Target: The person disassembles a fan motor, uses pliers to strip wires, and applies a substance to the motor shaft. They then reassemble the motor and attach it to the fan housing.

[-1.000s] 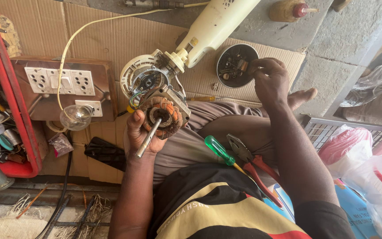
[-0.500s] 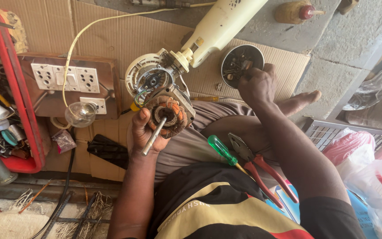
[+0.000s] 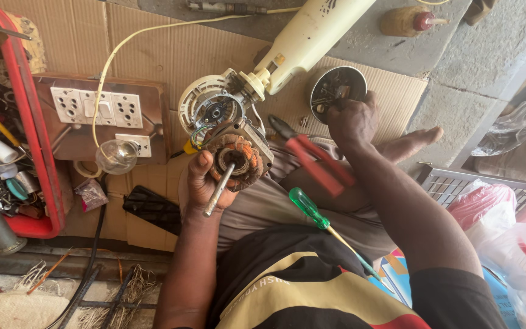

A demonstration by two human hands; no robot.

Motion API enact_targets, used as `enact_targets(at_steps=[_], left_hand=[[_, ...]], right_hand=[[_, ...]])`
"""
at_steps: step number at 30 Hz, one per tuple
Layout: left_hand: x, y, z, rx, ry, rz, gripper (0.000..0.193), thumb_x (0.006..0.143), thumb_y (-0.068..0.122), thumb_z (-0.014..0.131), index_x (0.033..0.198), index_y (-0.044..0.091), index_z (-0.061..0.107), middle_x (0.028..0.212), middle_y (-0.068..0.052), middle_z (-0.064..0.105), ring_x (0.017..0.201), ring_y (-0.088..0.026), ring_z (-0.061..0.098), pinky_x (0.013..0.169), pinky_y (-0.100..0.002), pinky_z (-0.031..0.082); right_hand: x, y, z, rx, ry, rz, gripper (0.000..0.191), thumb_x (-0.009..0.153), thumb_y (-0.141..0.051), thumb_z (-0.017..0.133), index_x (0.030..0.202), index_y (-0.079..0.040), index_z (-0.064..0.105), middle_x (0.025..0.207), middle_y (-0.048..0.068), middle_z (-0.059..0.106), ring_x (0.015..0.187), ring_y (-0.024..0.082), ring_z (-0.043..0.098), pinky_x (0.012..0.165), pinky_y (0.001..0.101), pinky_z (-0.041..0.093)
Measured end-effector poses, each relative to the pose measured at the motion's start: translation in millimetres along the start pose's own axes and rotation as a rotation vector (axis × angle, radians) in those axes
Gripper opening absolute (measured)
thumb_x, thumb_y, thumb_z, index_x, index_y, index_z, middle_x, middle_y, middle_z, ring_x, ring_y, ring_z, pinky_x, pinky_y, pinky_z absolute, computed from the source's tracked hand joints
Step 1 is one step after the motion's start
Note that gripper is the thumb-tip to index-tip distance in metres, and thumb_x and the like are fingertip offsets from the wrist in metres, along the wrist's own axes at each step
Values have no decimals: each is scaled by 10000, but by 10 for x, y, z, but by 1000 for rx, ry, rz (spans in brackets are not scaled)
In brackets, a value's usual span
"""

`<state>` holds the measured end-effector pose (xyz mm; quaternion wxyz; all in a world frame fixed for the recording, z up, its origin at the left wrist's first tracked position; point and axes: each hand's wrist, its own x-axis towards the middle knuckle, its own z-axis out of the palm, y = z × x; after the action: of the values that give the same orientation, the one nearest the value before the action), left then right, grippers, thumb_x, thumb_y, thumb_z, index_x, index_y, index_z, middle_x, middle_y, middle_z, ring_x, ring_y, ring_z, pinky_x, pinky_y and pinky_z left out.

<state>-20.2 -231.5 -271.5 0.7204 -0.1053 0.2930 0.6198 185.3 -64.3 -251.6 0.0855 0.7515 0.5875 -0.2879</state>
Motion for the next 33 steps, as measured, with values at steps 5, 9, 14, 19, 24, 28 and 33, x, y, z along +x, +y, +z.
enact_targets(at_steps=[5,9,14,19,24,28,33], left_hand=[[17,-7,-15,-29,3,-8,815,860,376,874,1476,-16,512,1285,-159,679,1171,-290,695,1056,-523,575],[31,-15,17,-22,7,-4,802,829,383,874,1444,3,527,1271,-147,690,1154,-285,701,1033,-523,579],[30,-3,45,-39,-26,-10,754,875,381,867,1415,-43,555,1270,-171,698,1169,-303,701,1074,-522,569],[129,-16,175,-8,-22,3,710,862,431,824,1397,23,598,1240,-149,706,1119,-288,709,979,-521,605],[213,-20,320,9,-95,74,626,937,462,774,1330,-5,637,1149,-188,706,985,-315,728,841,-541,631],[200,38,345,-73,-73,59,610,913,505,772,1282,39,633,1191,-193,713,1065,-364,737,791,-555,641],[198,-10,269,5,-49,41,696,860,496,771,1376,50,636,1211,-185,717,1097,-340,724,798,-516,634]], right_hand=[[10,4,25,19,37,-11,220,866,-247,698,1015,-161,836,1162,168,570,1133,361,554,976,484,461],[3,-13,6,46,51,-28,221,859,-246,715,1025,-156,831,1131,170,584,1130,358,554,982,479,456],[-62,11,-86,181,74,-1,208,835,-212,754,979,-64,781,1174,146,575,1125,322,564,988,452,451],[-309,30,-243,113,147,-87,408,949,-345,803,906,52,721,1106,215,634,1081,357,602,961,494,467],[-354,-88,-315,34,-448,-229,513,816,-499,783,894,7,756,914,208,744,895,318,753,823,455,581],[-327,-51,-258,-143,-540,-407,489,814,-517,787,939,-45,791,949,174,748,904,354,718,831,467,555],[-234,175,-287,50,-576,-719,313,880,-349,714,995,-66,785,1066,145,749,1008,287,712,902,426,561]])
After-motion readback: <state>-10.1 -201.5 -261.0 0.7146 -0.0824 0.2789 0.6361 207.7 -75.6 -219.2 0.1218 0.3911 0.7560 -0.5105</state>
